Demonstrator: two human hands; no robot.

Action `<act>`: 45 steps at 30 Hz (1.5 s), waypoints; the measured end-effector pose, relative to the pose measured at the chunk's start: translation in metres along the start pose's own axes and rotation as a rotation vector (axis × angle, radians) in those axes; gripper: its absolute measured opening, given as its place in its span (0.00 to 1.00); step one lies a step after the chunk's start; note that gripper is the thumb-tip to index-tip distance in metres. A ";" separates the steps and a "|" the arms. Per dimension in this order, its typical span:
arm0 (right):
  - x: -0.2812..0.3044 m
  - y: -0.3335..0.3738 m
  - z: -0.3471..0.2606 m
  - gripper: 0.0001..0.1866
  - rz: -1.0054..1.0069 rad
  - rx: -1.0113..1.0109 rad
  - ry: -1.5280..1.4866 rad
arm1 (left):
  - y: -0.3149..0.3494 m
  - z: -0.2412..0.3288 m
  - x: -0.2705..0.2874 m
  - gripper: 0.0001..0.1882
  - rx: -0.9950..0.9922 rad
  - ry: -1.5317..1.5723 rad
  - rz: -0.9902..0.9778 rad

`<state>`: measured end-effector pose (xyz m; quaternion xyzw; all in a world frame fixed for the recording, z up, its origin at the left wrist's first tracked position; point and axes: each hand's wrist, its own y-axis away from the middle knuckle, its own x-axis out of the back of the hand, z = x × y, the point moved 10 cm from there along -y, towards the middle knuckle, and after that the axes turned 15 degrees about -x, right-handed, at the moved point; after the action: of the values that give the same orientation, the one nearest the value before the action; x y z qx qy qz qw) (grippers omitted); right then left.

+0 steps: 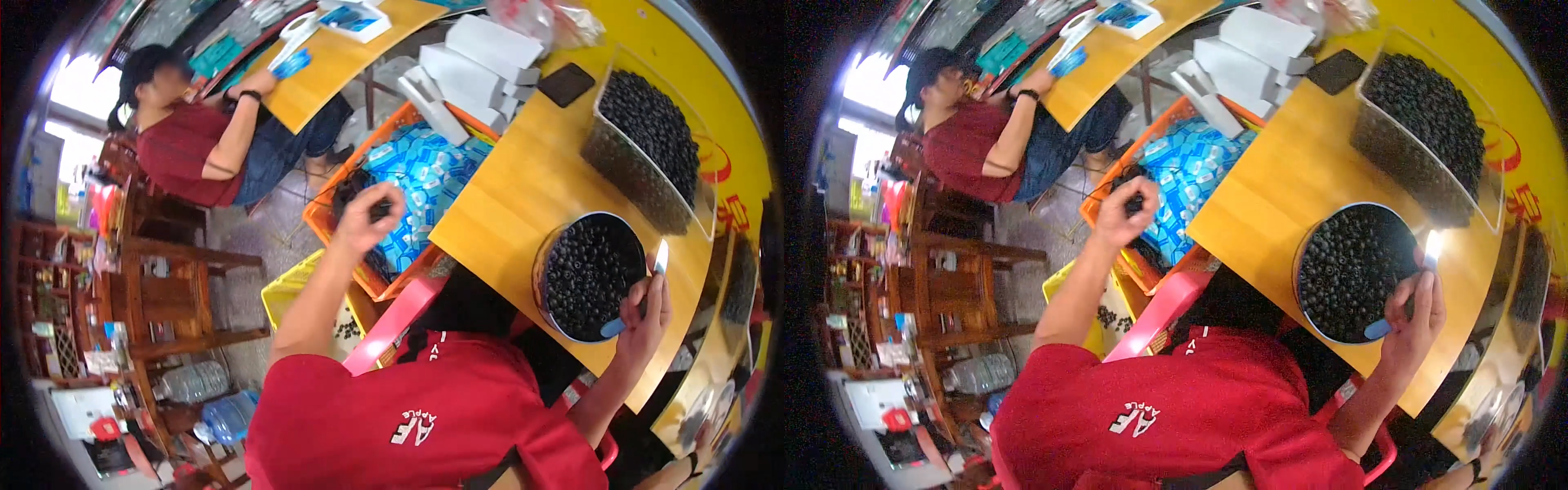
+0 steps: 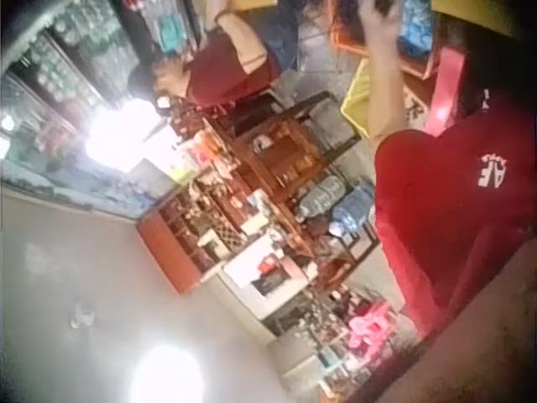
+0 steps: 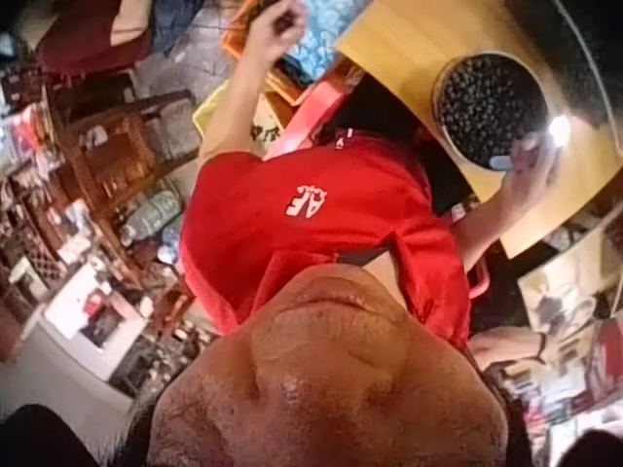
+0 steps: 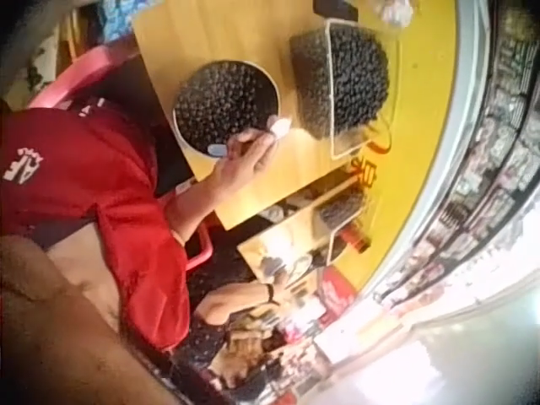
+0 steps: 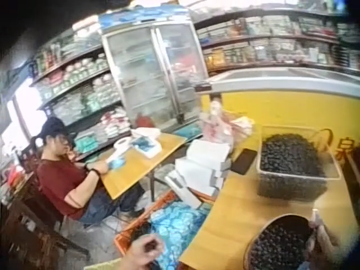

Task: Trimming small black beans or seeds using a small knife at a manual workstation.

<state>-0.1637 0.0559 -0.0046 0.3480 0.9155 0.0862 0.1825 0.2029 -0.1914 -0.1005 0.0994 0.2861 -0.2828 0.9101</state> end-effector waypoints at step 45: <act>-0.005 0.020 -0.022 0.16 0.003 0.194 0.258 | -0.031 -0.089 -0.325 0.10 -0.261 -0.936 -1.044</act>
<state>-0.1567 0.0667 0.0226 0.3516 0.9348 0.0419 0.0287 -0.0760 -0.0382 0.0141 -0.2921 -0.0930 -0.6582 0.6876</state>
